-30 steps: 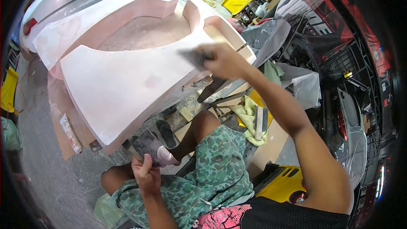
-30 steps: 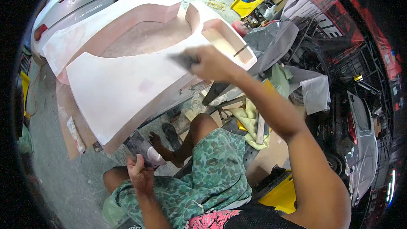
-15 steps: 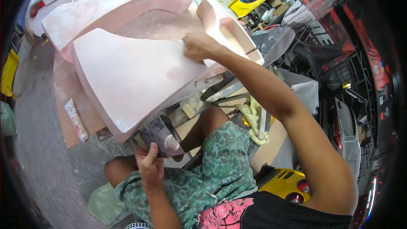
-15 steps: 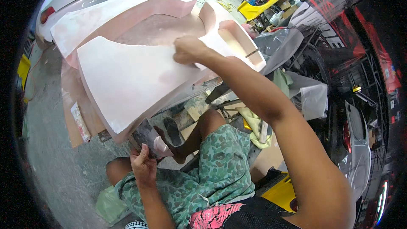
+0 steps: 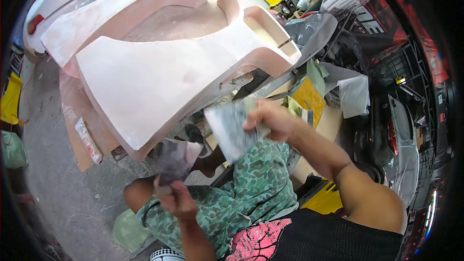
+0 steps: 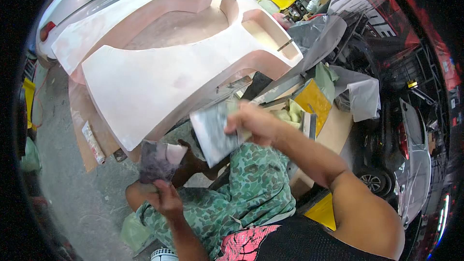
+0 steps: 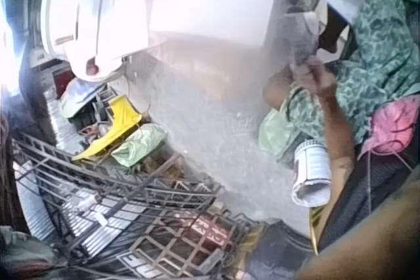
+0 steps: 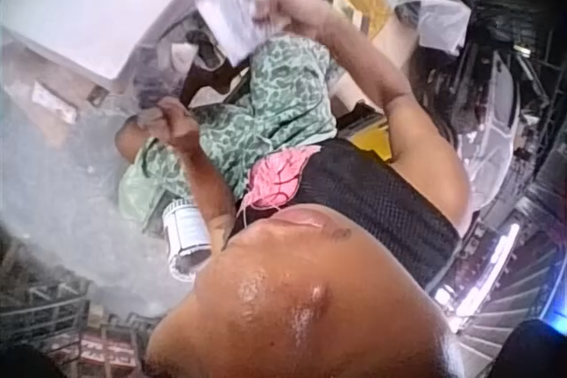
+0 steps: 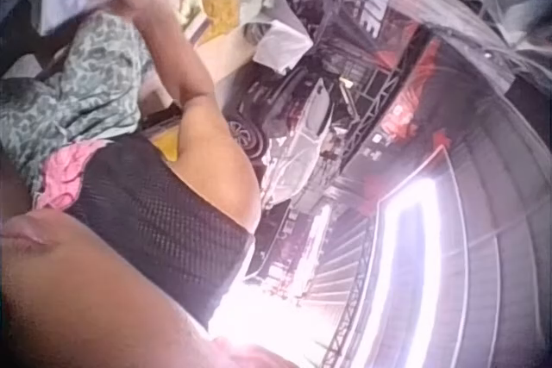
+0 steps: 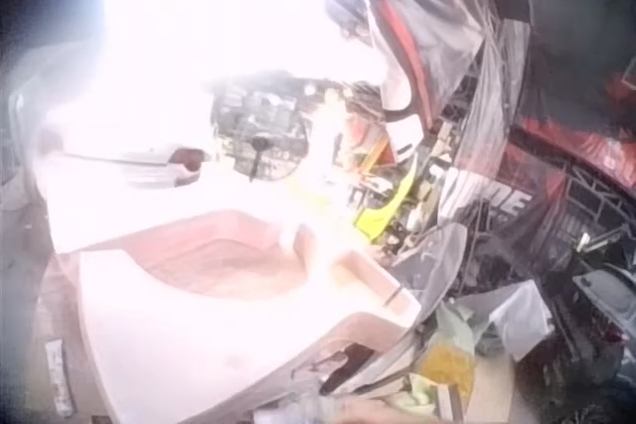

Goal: The recorder is sanding a white automotive body panel with pieces of sandpaper while seated in a workshop.

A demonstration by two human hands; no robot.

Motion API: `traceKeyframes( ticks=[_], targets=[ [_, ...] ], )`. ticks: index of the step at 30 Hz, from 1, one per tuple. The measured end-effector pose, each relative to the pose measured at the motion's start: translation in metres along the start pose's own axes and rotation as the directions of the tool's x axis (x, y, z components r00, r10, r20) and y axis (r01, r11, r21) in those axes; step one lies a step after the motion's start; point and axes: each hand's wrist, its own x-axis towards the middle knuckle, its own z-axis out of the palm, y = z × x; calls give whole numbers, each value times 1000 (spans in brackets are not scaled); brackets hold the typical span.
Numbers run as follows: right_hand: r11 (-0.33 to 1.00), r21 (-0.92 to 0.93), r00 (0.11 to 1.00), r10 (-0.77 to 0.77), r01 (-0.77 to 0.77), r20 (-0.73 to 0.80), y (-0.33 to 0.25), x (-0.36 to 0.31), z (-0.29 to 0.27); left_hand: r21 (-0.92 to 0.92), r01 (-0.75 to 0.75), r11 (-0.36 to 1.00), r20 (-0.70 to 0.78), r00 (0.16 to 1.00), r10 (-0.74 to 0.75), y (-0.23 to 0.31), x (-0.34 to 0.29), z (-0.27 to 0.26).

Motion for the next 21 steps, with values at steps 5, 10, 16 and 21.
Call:
traceKeyframes(
  ticks=[5,10,16,21],
  targets=[
    [703,587,911,242,-402,334,70,-20,-10,-116,-498,859,703,570,425,56,32,63],
    [663,619,901,228,-421,368,86,-12,-30,10,-642,767,745,516,423,41,15,75],
    [848,505,980,76,-161,185,37,9,-51,224,-639,736,695,635,339,14,13,77],
    [948,-6,947,-317,317,55,-83,72,-97,408,-338,848,543,837,73,-17,14,47]
  ],
)
